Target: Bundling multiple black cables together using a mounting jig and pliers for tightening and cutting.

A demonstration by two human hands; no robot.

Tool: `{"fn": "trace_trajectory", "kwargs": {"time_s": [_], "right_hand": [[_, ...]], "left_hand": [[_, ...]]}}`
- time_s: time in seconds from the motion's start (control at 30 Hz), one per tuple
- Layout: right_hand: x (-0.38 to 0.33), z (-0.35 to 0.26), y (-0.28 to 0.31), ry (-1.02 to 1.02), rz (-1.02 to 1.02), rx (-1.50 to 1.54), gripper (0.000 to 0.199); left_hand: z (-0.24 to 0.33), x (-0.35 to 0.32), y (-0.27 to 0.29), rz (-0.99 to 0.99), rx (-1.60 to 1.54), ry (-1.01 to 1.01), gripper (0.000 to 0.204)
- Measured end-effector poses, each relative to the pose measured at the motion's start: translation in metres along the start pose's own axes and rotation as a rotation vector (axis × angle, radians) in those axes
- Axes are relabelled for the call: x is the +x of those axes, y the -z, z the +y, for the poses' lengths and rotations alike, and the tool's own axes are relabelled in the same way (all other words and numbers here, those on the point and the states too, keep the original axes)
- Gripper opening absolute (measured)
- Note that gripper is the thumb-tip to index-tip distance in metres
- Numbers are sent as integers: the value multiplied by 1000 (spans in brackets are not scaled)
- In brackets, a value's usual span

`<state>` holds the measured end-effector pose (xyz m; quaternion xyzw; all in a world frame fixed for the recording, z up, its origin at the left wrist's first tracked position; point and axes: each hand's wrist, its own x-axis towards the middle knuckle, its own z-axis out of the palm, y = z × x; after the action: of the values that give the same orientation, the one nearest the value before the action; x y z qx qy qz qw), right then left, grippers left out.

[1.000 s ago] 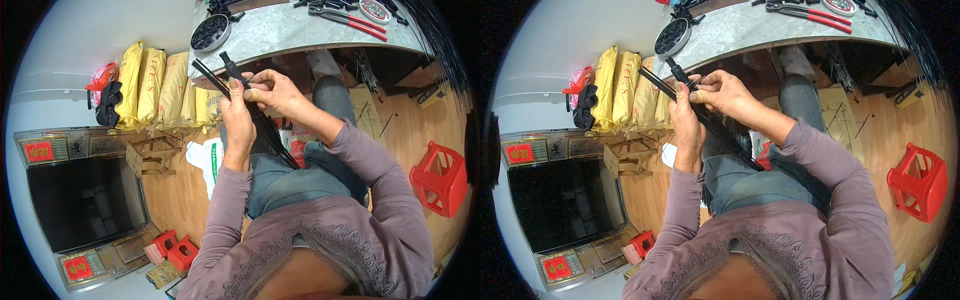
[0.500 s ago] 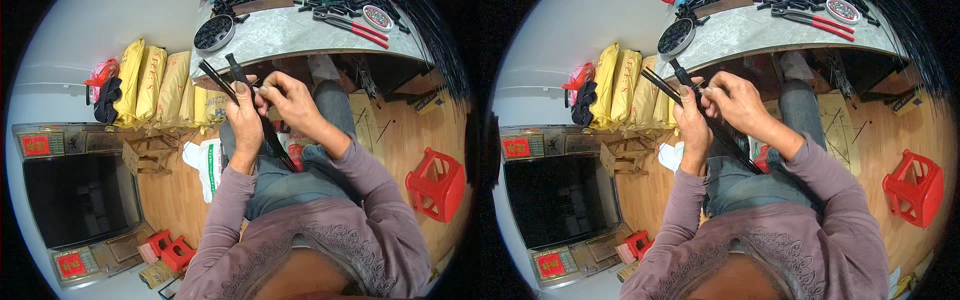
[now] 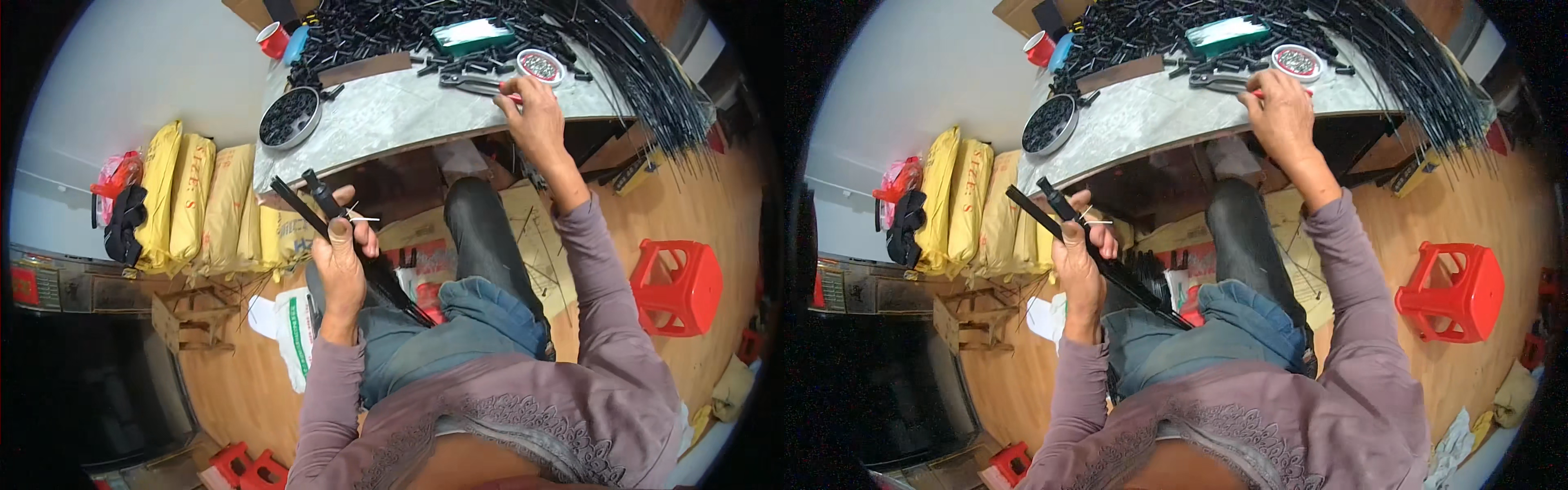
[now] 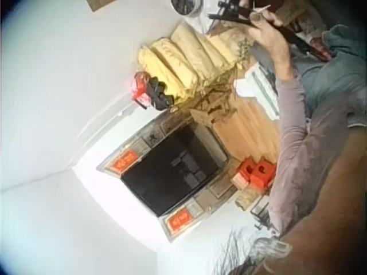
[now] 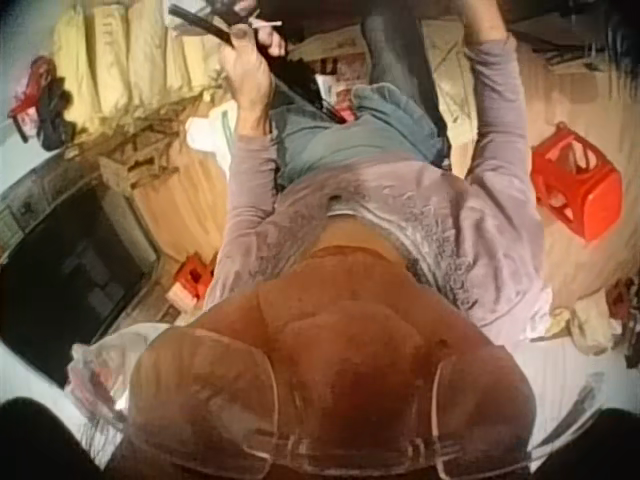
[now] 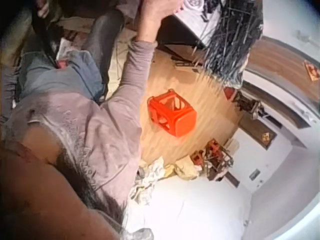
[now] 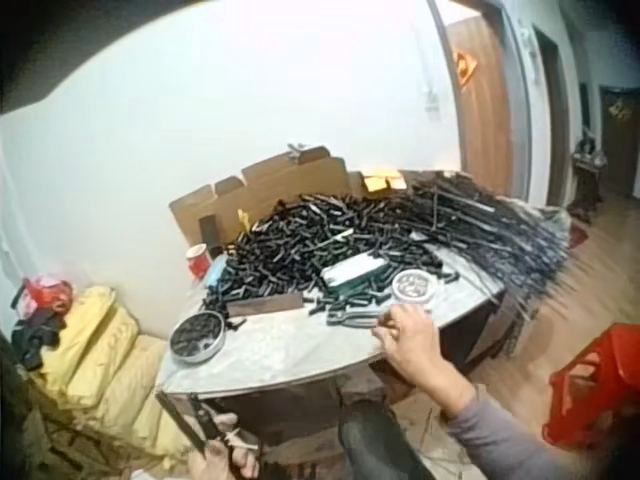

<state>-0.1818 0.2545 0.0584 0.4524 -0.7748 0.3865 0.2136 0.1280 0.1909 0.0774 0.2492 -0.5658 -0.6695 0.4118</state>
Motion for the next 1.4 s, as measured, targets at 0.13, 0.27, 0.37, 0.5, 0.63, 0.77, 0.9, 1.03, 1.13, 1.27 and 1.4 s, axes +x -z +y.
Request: {"fn": "trace_trajectory", "kwargs": {"time_s": [0.13, 0.27, 0.37, 0.5, 0.63, 0.77, 0.9, 1.03, 1.13, 1.27, 1.4], "right_hand": [[7, 29, -12, 82, -73, -264, 25], [21, 24, -20, 245, -208, -358, 28], [25, 34, -30, 445, -223, -239, 27], [25, 41, -28, 382, -256, -87, 21], [13, 9, 10, -215, -463, 569, 21], [-30, -63, 35, -395, -574, 884, 9], [-61, -85, 32, 287, -586, 547, 35], [-62, -105, 37, 473, -488, 416, 49], [-56, -112, 43, 487, -499, 343, 50], [-53, -114, 40, 600, -444, 191, 46], [-52, -111, 40, 633, -493, 269, 32]], "left_hand": [[3, 0, -3, 4, -66, 46, 56], [-2, -1, 5, -53, -170, 171, 58], [-4, -1, -1, 44, -88, 116, 53], [-9, 2, 2, 151, -90, 131, 44], [-11, 9, -1, 198, -41, 101, 47], [-12, 10, -1, 171, -67, 73, 48], [-11, 9, -5, 169, -8, 71, 54], [-12, 5, -5, 195, 13, 51, 54], [-11, 1, -2, 161, -10, 33, 53], [-8, 0, -2, 188, -9, 42, 51], [-10, 0, 2, 137, -131, 51, 42]]}}
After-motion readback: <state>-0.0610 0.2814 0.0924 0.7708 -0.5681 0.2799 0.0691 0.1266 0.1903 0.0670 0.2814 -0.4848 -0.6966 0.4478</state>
